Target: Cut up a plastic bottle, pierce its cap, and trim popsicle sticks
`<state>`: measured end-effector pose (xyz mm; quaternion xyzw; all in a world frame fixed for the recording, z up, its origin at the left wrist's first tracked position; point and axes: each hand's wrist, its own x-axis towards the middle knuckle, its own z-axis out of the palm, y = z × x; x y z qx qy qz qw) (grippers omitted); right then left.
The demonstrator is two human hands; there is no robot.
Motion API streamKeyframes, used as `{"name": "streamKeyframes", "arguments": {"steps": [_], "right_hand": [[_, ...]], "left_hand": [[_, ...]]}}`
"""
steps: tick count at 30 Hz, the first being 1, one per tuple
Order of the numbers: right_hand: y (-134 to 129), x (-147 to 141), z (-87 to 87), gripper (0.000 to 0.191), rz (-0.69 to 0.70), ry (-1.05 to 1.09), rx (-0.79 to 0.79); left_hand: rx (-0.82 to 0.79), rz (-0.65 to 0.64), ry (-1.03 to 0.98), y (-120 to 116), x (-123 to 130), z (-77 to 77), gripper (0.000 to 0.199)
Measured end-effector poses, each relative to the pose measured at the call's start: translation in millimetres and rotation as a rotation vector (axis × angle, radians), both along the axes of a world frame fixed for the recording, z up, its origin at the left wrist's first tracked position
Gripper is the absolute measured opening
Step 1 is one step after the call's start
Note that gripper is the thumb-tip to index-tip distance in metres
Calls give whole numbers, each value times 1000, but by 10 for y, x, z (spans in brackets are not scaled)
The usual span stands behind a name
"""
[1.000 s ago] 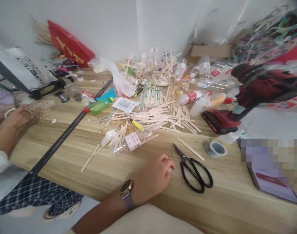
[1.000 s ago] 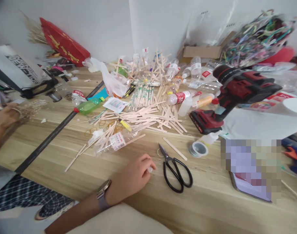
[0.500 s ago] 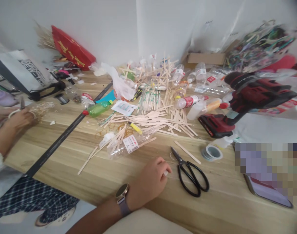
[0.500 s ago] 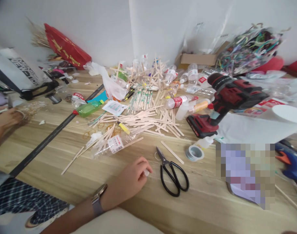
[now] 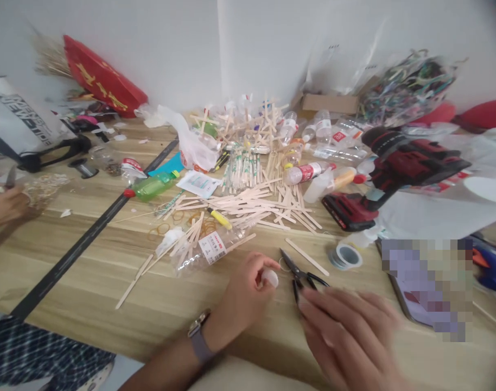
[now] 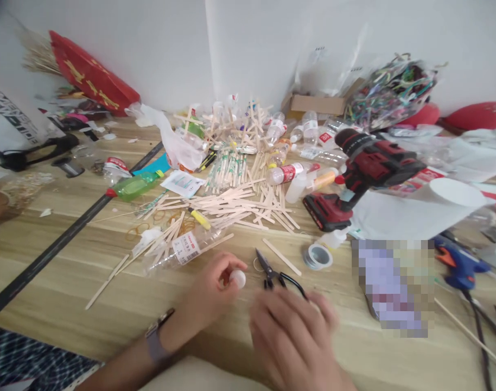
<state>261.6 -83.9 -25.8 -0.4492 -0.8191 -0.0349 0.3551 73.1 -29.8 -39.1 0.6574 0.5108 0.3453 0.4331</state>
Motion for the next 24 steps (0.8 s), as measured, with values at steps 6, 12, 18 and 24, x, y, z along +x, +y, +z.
{"name": "streamKeyframes", "arguments": {"steps": [6, 12, 18, 24], "right_hand": [[270, -304, -150, 34, 33, 101, -346], [304, -368, -142, 26, 10, 401, -602], [292, -342, -121, 27, -55, 662, -792], [268, -377, -118, 25, -57, 739, -790]], "left_hand": [[-139, 21, -164, 7, -36, 3, 22], [-212, 10, -287, -7, -77, -46, 28], [-458, 6, -561, 9, -95, -1, 28], [-606, 39, -769, 14, -100, -50, 35]]}}
